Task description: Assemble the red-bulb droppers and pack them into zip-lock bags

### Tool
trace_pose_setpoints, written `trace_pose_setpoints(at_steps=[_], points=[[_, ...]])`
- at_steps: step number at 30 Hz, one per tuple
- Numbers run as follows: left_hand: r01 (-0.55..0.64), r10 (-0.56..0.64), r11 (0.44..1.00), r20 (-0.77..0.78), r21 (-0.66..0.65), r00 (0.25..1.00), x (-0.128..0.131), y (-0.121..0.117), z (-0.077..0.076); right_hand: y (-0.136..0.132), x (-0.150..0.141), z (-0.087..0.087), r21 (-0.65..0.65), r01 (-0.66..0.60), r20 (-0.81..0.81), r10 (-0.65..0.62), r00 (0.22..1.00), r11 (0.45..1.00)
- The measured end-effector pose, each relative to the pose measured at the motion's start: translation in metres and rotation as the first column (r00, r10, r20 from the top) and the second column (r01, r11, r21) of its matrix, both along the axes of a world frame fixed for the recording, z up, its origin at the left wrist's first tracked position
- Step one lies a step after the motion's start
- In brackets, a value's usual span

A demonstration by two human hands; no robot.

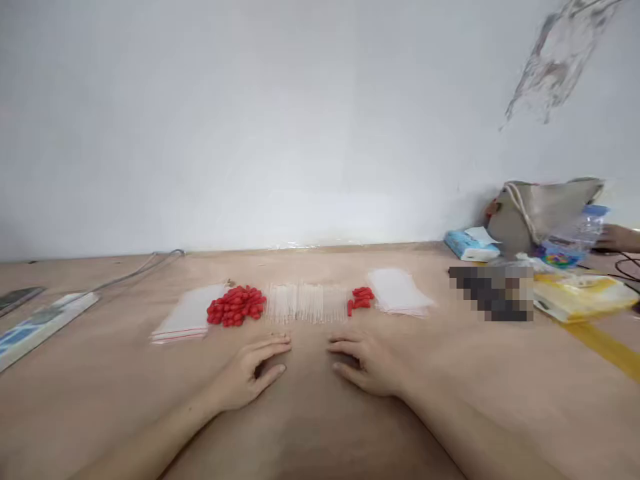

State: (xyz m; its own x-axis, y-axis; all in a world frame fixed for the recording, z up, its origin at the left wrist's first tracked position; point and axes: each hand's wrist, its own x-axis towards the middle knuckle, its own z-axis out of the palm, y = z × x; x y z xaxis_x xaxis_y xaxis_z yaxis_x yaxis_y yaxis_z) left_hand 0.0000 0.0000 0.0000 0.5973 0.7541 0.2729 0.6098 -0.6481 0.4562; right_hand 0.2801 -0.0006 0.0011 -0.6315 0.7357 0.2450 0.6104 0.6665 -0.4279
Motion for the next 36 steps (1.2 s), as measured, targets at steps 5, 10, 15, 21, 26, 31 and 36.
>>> trace_pose_setpoints(at_steps=[5, 10, 15, 21, 26, 31, 36], points=[[-0.009, 0.009, 1.0, 0.01, 0.007, 1.0, 0.002, 0.0, -0.001, 0.0, 0.002, -0.003, 0.0, 0.003, -0.022, -0.003, 1.0, 1.0], [0.011, -0.011, 1.0, 0.002, 0.004, 1.0, 0.002, 0.0, 0.0, 0.0, 0.001, -0.003, -0.018, 0.006, -0.033, -0.006, 0.999, 1.0], [0.022, -0.021, 1.0, -0.014, 0.011, 1.0, 0.002, 0.0, 0.001, 0.001, 0.003, -0.004, 0.008, -0.01, -0.054, 0.011, 0.998, 1.0], [0.019, -0.018, 1.0, -0.031, 0.015, 0.999, 0.002, 0.001, 0.001, 0.001, 0.001, -0.014, 0.128, -0.013, -0.109, 0.027, 0.994, 0.992], [0.023, -0.023, 0.999, 0.003, 0.022, 1.0, 0.002, 0.0, 0.0, 0.016, 0.001, -0.017, 0.336, 0.122, -0.133, -0.081, 0.988, 0.934], [0.027, -0.027, 1.0, -0.008, 0.014, 1.0, 0.002, 0.001, -0.001, 0.055, 0.007, -0.012, 0.518, 0.326, -0.192, -0.264, 0.945, 0.791], [0.028, -0.028, 1.0, -0.022, 0.005, 0.999, 0.001, 0.0, -0.001, 0.065, 0.017, -0.02, 0.509, 0.5, -0.266, -0.425, 0.865, 0.7]])
